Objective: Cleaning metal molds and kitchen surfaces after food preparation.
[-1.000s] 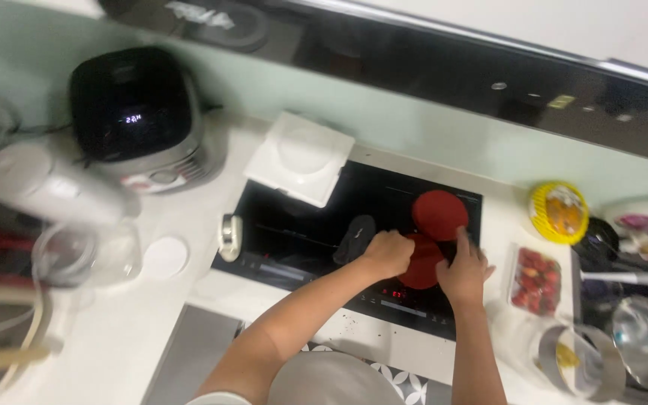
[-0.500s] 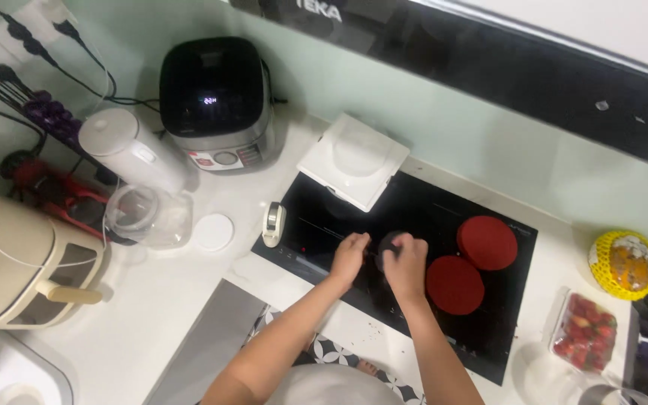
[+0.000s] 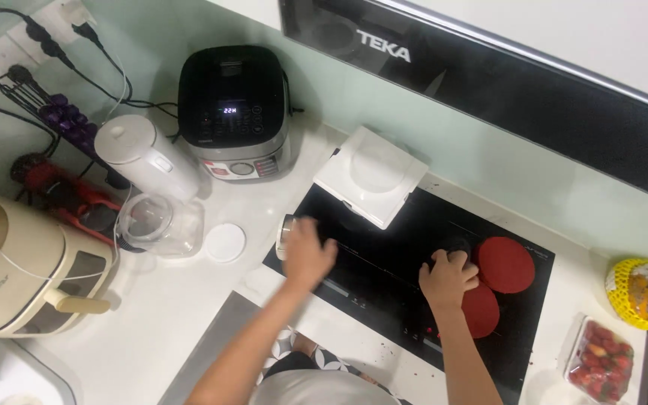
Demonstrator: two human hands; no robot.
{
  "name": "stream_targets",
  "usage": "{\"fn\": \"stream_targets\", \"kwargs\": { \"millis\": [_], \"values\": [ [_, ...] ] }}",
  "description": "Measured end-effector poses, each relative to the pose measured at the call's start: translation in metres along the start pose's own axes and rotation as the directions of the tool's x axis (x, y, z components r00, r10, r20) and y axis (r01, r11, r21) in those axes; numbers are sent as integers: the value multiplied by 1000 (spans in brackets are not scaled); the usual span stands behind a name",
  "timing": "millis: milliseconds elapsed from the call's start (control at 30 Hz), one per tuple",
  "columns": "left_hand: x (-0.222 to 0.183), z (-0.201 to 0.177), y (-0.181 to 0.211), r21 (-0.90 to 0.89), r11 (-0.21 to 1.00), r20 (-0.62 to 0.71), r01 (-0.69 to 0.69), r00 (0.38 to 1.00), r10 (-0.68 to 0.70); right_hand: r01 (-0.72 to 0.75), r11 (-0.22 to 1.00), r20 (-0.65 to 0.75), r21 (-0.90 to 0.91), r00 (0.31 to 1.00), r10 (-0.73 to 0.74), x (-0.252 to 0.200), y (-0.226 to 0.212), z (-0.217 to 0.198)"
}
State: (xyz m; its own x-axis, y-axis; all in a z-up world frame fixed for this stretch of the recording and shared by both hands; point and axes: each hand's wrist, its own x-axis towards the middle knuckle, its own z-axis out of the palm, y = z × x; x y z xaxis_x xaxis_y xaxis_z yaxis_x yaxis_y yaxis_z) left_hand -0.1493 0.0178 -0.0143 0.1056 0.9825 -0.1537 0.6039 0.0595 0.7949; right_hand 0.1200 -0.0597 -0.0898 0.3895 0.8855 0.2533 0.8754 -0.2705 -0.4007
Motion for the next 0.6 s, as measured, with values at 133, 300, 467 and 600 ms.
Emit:
{"fn": "stream_targets", "kwargs": {
  "millis": [133,300,467,600],
  "values": [
    [45,-34,-50,550,835,-195,-1,972,130,-63,974,-40,-216,998,55,31,-26,17],
    [76,-35,-107,413,909,-129,64,992,-11,-280,893,76,353,959,271,80,-35,64],
    [97,-51,-119,433,898,-174,83,985,-7,-602,102,525,792,756,390,108,-54,59],
    [109,-38,-110,543,840,-252,-9,952,173,-624,45,571,780,740,356,113,-60,60]
  ]
}}
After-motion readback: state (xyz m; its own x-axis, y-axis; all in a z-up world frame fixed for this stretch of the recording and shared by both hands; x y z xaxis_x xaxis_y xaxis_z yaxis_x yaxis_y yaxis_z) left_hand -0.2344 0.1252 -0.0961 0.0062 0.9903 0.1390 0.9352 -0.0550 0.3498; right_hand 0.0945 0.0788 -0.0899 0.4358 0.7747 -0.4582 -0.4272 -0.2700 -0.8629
